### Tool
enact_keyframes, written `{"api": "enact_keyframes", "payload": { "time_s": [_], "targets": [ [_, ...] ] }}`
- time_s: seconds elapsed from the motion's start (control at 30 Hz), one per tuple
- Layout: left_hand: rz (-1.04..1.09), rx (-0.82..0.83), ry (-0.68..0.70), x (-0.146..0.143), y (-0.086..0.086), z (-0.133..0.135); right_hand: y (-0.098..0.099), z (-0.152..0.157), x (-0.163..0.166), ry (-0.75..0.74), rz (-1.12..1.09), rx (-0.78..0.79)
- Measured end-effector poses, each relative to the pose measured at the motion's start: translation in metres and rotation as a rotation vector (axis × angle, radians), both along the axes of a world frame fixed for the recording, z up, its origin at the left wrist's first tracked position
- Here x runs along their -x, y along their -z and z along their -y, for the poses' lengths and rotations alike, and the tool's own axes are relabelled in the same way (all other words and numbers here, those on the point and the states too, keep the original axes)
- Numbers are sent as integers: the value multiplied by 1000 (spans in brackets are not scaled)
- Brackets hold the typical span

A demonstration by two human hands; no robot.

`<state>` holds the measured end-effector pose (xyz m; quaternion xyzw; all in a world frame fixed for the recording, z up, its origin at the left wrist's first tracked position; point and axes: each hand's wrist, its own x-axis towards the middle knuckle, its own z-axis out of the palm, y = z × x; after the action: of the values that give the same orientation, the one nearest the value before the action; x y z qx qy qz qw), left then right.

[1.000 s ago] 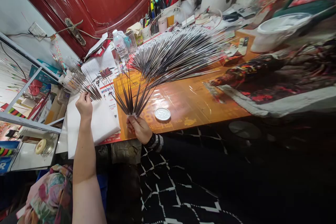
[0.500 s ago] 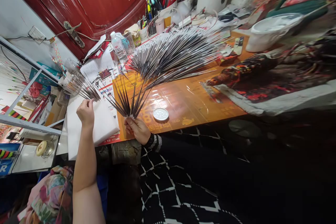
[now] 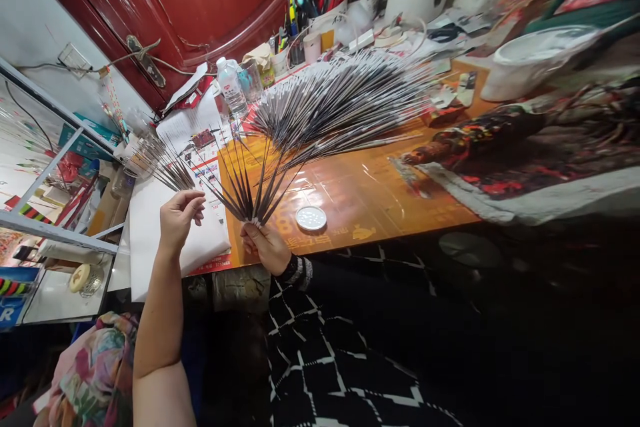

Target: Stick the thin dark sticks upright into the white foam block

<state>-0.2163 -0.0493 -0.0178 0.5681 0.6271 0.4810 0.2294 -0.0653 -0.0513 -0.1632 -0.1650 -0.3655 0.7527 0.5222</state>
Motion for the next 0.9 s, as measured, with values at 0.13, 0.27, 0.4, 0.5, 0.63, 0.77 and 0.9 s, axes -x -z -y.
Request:
{"api": "enact_keyframes", "payload": {
  "time_s": [0.13, 0.27, 0.4, 0.5, 0.63, 0.77, 0.9],
  "targets": [
    [-43, -30, -8, 3, -2, 4, 0, -1, 1, 17, 5, -2],
    [24, -25, 63, -3, -5, 10, -2, -2, 1, 30, 55, -60],
    [63, 22, 179, -21, -4, 18, -4, -2, -3, 29, 124, -122],
    [66, 44, 199, -34, -3, 23, -4, -2, -4, 17, 153, -142],
    [52, 7, 141, -27, -9, 21, -4, -2, -2, 24, 87, -57],
    [-136, -253, -181, 19, -22, 0, -6, -1, 0, 12, 36, -10],
    [-469, -226, -377, 65, -22, -27, -3, -1, 0, -23, 16, -5]
  ]
}}
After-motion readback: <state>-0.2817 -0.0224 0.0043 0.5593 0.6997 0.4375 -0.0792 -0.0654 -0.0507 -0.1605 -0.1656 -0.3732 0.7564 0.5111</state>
